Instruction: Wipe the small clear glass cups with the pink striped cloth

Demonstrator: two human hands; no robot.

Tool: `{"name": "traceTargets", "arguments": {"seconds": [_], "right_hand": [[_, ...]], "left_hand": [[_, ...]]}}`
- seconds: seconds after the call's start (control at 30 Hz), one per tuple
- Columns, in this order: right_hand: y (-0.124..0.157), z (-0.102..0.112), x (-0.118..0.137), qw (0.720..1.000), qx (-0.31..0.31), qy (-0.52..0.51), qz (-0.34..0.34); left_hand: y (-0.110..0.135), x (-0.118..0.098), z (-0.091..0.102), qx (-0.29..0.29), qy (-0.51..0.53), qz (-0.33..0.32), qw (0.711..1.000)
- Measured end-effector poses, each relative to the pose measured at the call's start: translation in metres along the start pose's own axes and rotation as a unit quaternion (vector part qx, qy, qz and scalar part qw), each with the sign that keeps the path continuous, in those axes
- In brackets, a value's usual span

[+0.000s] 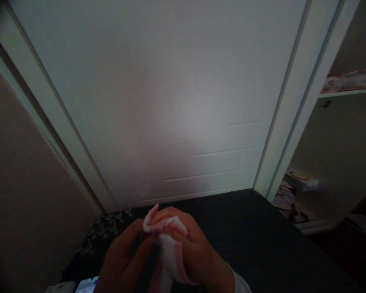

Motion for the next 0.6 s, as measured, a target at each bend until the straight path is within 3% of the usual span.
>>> {"name": "traceTargets", "arguments": {"seconds": [0.13, 0.23, 0.47, 0.6], "right_hand": [[0.001, 0.000, 0.012, 0.992, 0.055, 0.081, -0.076], [0.000, 0.003, 0.011, 0.988, 0.062, 0.105, -0.092], [-0.002, 0.011, -0.013, 0.985, 0.000, 0.039, -0.168], [-0.005, 0.018, -0.002, 0.990, -0.001, 0.045, -0.132]], "left_hand": [[-0.001, -0.017, 0.011, -0.006, -0.082, -0.100, 0.992], [0.001, -0.023, 0.017, -0.006, -0.155, -0.151, 0.976], [-0.001, -0.021, 0.021, -0.044, -0.245, -0.167, 0.954], [-0.001, -0.011, 0.027, -0.058, -0.238, -0.121, 0.962]]}}
Point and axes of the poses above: each hand's wrist, its own y-axis away from the middle knuckle, its own z-axis out of the back of the hand, x = y × z, the point moved 7 cm from there along -y, towards the middle knuckle, and after that the axes turned 1 degree about -x, right-handed, at the moved point
